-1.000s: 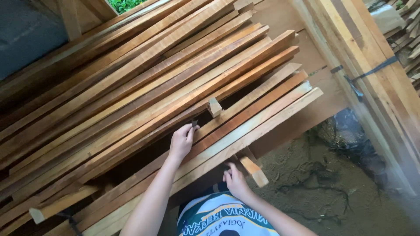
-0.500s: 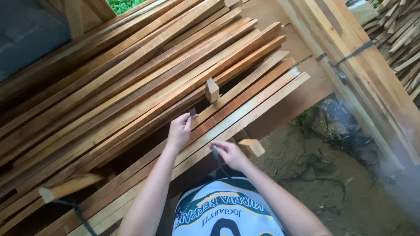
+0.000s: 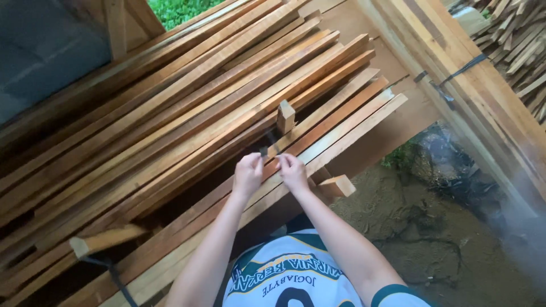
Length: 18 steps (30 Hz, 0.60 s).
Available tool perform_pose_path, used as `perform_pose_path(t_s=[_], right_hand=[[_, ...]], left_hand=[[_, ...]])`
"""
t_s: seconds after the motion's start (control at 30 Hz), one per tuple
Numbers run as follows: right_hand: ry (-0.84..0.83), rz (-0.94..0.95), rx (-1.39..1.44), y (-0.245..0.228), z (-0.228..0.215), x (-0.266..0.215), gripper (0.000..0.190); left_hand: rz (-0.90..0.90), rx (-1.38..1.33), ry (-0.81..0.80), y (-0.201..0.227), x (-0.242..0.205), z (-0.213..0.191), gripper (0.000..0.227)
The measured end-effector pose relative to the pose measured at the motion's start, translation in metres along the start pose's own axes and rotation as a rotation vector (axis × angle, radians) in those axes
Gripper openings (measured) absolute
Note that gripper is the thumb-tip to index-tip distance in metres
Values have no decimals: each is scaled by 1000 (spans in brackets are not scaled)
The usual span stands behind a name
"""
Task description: The person bundles thin wooden planks using black plastic ties. They align the planks, wrap the ties around them, and secure them by twisting the ties with their hands. The person repeats this process for multiple bundles.
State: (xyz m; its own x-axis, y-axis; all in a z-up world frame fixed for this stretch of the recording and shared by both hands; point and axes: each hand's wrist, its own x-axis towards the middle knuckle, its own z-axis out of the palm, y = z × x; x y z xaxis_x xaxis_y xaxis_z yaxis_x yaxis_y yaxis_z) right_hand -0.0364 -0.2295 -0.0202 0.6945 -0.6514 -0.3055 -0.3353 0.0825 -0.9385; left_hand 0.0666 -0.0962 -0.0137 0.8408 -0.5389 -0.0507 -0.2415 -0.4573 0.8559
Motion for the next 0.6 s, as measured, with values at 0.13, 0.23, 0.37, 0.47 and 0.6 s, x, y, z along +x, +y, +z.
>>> perform_pose_path(t_s=[0.13,0.23,0.37,0.47,0.6], right_hand=[[-80,-75,-207,-25,16,-7,25],[-61,-84,-379,-28,24,-6,22],[-10,-38,-389,-33,34,3,26],[29,11,-407,-32,38,3,29],[96,71,-436,-35,42,13,35]], left_hand=[[273,135,30,50,7,-6,12],[308,319,90,59,11,4,10],[223,303,-3,54,11,13,9],[204,201,-48,51,16,11,8],[92,-127,30,45,26,-8,10]])
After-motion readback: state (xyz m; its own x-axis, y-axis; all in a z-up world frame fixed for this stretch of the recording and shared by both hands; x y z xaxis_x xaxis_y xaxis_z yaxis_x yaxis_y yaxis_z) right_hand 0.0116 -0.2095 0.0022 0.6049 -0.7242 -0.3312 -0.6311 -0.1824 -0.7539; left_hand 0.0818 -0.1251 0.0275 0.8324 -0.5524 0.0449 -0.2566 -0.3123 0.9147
